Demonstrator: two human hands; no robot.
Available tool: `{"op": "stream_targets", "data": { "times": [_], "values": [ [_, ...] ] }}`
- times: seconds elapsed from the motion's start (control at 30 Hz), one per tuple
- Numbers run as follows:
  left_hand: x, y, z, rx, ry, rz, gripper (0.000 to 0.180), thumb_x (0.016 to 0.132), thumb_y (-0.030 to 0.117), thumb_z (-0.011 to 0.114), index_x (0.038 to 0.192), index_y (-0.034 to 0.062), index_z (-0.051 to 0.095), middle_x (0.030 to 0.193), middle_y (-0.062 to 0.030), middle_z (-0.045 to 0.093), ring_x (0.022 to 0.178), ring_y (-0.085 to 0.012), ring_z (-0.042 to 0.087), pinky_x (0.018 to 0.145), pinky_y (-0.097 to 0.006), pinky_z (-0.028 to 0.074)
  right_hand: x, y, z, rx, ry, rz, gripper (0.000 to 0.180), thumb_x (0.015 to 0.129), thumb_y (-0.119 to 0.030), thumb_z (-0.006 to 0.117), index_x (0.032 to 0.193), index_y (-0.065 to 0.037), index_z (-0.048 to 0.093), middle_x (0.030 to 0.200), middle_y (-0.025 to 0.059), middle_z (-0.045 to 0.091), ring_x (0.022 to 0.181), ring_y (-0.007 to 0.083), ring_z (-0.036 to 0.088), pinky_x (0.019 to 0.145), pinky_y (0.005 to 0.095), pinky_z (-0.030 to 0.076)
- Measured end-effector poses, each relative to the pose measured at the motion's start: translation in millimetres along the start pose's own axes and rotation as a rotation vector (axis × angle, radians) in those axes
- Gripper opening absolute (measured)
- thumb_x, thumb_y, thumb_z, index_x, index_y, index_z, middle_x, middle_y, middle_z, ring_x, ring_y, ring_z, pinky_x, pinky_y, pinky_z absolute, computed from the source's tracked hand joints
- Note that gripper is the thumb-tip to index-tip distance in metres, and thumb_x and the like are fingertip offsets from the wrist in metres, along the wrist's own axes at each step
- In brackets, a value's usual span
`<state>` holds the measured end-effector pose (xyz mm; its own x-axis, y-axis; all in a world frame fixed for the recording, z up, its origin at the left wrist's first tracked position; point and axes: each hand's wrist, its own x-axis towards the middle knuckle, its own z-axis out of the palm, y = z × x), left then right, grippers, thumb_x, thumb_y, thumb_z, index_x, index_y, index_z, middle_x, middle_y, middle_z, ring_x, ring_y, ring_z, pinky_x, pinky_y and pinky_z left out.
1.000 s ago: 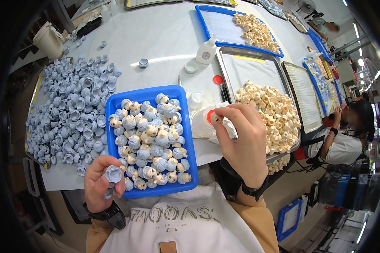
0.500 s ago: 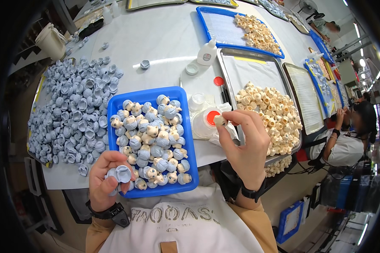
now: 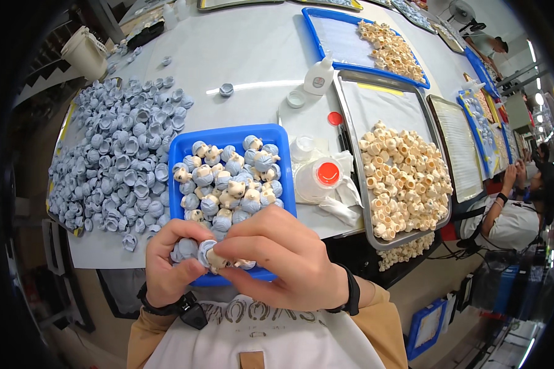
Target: The person assembles small decorative items by picking up a blue shell-like base and a beige inner piece from trays. They fit the beige piece into the blue base and place the completed unit into a blue tray. The process is repeated continuously throughout the clip.
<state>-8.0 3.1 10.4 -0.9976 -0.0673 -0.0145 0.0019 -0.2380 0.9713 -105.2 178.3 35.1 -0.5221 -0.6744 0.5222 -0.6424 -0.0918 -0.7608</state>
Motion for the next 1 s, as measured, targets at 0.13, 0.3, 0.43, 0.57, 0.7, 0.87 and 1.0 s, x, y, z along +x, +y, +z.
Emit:
{"op": "stream_targets", "data": {
  "times": [0.13, 0.3, 0.43, 0.57, 0.7, 0.87, 1.0],
  "values": [
    [-2, -3, -2, 0.030, -0.049, -0.025, 0.032, 0.078, 0.013, 0.071, 0.103, -0.0010, 0.057, 0.086, -0.0034, 0.058, 0.077, -0.0074, 0.052, 0.072, -0.022, 0.041, -1, 6, -2, -0.015, -0.099, -0.037, 0.036, 0.063, -0.007, 0.079, 0.095, 0.000, 0.065, 0.088, 0.0103, 0.062, 0.074, 0.0192, 0.058, 0.061, 0.0268, 0.044],
    [-3, 1, -1, -0.101, -0.057, -0.141, 0.030, 0.079, 0.014, 0.070, 0.103, -0.0004, 0.057, 0.087, -0.0043, 0.059, 0.079, -0.0076, 0.054, 0.072, -0.023, 0.042, 6, 0, -1, -0.095, -0.117, -0.101, 0.041, 0.063, -0.021, 0.078, 0.096, 0.000, 0.066, 0.089, 0.0087, 0.061, 0.073, 0.0194, 0.057, 0.061, 0.0290, 0.044],
    [-1, 13, 8, -0.161, -0.001, -0.246, 0.026, 0.082, 0.014, 0.066, 0.102, -0.0010, 0.056, 0.086, -0.0057, 0.060, 0.072, -0.0078, 0.055, 0.065, -0.020, 0.043, 4, 4, 8, -0.257, -0.040, -0.178, 0.045, 0.059, -0.019, 0.075, 0.096, 0.001, 0.061, 0.087, 0.0088, 0.056, 0.074, 0.0246, 0.054, 0.063, 0.0344, 0.045],
    [-5, 11, 3, -0.162, 0.050, -0.182, 0.021, 0.085, 0.018, 0.061, 0.094, -0.0002, 0.055, 0.077, -0.0051, 0.058, 0.058, -0.0078, 0.051, 0.052, -0.019, 0.039, 3, 3, -3, -0.367, -0.091, -0.124, 0.043, 0.059, -0.018, 0.075, 0.095, 0.001, 0.060, 0.086, 0.0095, 0.056, 0.073, 0.0258, 0.054, 0.061, 0.0348, 0.044],
    [-14, -8, -18, -0.401, 0.096, -0.004, 0.017, 0.089, 0.020, 0.051, 0.090, 0.0040, 0.050, 0.057, -0.0026, 0.046, 0.041, -0.0086, 0.040, 0.037, -0.023, 0.030, 3, 18, -22, -0.515, -0.052, -0.006, 0.040, 0.062, -0.016, 0.075, 0.096, 0.000, 0.061, 0.087, 0.0091, 0.056, 0.075, 0.0260, 0.052, 0.062, 0.0345, 0.043],
    [-8, -2, -27, -0.810, 0.164, -0.069, 0.026, 0.089, 0.018, 0.042, 0.112, 0.0066, 0.039, 0.070, -0.0075, 0.047, 0.040, -0.0119, 0.041, 0.036, -0.025, 0.031, -3, 25, -13, -0.513, -0.185, 0.110, 0.043, 0.065, -0.011, 0.073, 0.106, -0.007, 0.059, 0.093, 0.0081, 0.052, 0.078, 0.0245, 0.050, 0.068, 0.0345, 0.043],
    [-4, 1, -18, -0.734, 0.150, -0.161, 0.027, 0.089, 0.015, 0.042, 0.114, 0.0035, 0.040, 0.076, -0.0111, 0.052, 0.040, -0.0107, 0.040, 0.036, -0.023, 0.032, -4, 24, -12, -0.529, -0.215, 0.123, 0.048, 0.065, -0.010, 0.073, 0.111, -0.009, 0.058, 0.095, 0.0089, 0.052, 0.077, 0.0244, 0.050, 0.067, 0.0345, 0.044]
  ]
}}
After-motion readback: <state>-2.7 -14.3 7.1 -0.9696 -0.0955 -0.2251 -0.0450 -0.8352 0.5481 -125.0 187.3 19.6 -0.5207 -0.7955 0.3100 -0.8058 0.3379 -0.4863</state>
